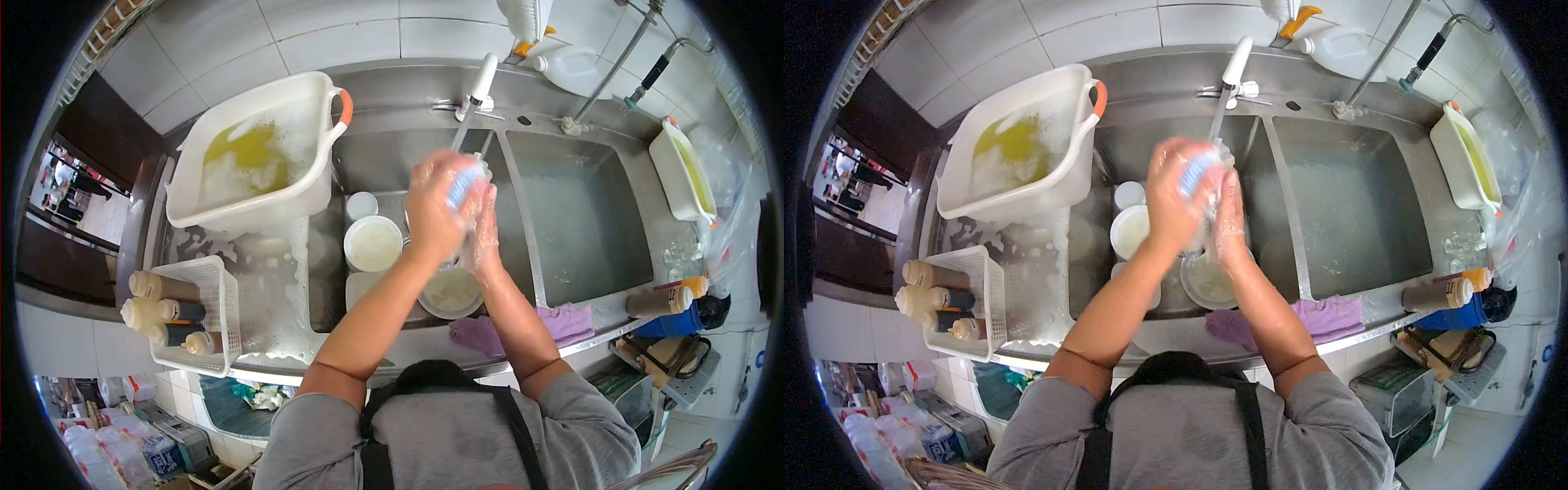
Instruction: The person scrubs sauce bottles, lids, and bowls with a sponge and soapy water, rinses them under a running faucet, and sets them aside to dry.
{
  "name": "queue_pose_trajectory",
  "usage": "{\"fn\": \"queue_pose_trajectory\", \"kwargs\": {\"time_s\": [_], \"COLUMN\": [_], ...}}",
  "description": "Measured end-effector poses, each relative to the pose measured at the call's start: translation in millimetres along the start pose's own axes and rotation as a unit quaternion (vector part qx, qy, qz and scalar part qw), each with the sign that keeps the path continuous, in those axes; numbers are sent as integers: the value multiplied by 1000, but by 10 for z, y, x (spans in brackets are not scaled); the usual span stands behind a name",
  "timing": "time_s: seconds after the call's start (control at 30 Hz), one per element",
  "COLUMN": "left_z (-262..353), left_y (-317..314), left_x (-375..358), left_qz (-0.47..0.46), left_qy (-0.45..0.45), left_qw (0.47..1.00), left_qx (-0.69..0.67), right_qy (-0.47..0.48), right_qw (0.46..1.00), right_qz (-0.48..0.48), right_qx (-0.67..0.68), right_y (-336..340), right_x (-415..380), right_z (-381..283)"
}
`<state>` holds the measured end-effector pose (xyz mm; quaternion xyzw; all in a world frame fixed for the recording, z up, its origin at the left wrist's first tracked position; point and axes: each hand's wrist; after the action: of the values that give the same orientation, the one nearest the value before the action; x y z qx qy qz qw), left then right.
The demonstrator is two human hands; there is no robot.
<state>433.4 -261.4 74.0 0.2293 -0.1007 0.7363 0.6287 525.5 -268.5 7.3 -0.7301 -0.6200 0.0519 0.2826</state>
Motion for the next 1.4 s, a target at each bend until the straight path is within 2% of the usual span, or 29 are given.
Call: {"fn": "queue_pose_trajectory", "kwargs": {"time_s": [0.07, 0.1, 0.13, 0.17, 0.2, 0.3, 0.33, 0.37, 0.43, 0.47, 0.5, 0.57, 0.6, 0.63, 0.7, 0.73, 0.77, 0.83, 0.87, 0.9, 0.97, 1.03, 1.1, 1.17, 1.2, 1.27, 1.3, 1.37, 1.4], "left_z": [-26, -50, -80, -125, -113, -45, -12, 16, 46, 25, 58, 136, 178, 172, 161, 166, 175, 196, 210, 183, 99, 138, 178, 35, 33, -66, -105, -200, -381], "left_y": [59, 29, -17, -60, -72, -71, -63, -30, 33, 38, 40, 49, 68, 82, 102, 103, 104, 106, 123, 121, 98, 13, -81, -82, -52, 73, 53, -119, -241], "left_x": [137, 56, -62, -149, -182, -225, -178, -147, -81, -62, -49, -53, -19, -4, 23, 47, 44, 42, 52, 48, 39, -131, -285, -304, -264, -156, -257, -493, -659], "left_qz": [-61, -62, -9, 44, 73, 88, 78, 76, 40, 51, 51, 54, 52, 52, 42, 49, 47, 29, 10, 9, -14, 14, 112, 86, 42, -99, -96, -21, -27], "left_qy": [291, 292, 139, -20, -88, -123, -65, -63, -28, -167, -168, -154, -70, -71, -105, -210, -208, -116, -24, -24, 120, 69, -167, -175, -33, 204, 207, 116, 85], "left_qw": [911, 911, 978, 999, 993, 987, 994, 994, 996, 984, 984, 987, 993, 992, 989, 976, 977, 989, 991, 991, 958, 978, 979, 978, 997, 937, 936, 967, 978], "left_qx": [-284, -284, -157, -24, 34, 48, -47, -45, -70, 27, 28, -3, -85, -85, -95, -29, -28, -86, -128, -128, -261, -196, 42, 74, -53, -267, -266, -226, -191], "right_qy": [30, 61, 34, 35, 39, 72, 130, 186, 191, 210, 228, 238, 250, 251, 251, 252, 249, 244, 260, 278, 278, 276, 178, 192, 200, 216, 211, 182, 183], "right_qw": [999, 997, 999, 999, 999, 996, 987, 971, 966, 958, 950, 947, 942, 942, 941, 941, 942, 943, 940, 937, 931, 925, 965, 960, 962, 964, 965, 976, 977], "right_qz": [-6, -12, 20, 22, 23, 26, -5, -35, -39, -51, -63, -66, -69, -69, -79, -78, -72, -66, -73, -80, -92, -99, -55, -53, -55, -74, -76, -49, -30], "right_qx": [-22, -43, 11, 12, -14, -39, -92, -145, -171, -188, -203, -207, -212, -211, -212, -212, -215, -218, -207, -196, -218, -241, -185, -196, -176, -137, -136, -106, -100], "right_y": [4, 13, 39, 62, 62, 27, -13, -40, -46, -49, -59, -82, -86, -84, -74, -75, -81, -88, -88, -88, -76, -58, -47, -61, -66, -48, -43, -70, -55], "right_x": [-25, -34, -12, 0, -12, -27, -56, -90, -111, -111, -109, -121, -121, -116, -103, -85, -93, -94, -88, -80, -72, -62, -18, -73, -137, -175, -184, -62, 10], "right_z": [-52, -65, -65, -66, -103, -145, -205, -246, -283, -318, -345, -396, -415, -424, -440, -459, -477, -482, -479, -484, -518, -561, -597, -533, -501, -471, -508, -675, -739]}}
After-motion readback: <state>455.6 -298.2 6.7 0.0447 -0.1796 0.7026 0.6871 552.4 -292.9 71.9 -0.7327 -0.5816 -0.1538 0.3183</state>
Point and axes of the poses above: each hand's wrist, its own x-axis towards the middle knuckle, its own y-axis out of the back of the hand, z = x × y, and after that the axes turned 13 degrees about y, right-handed
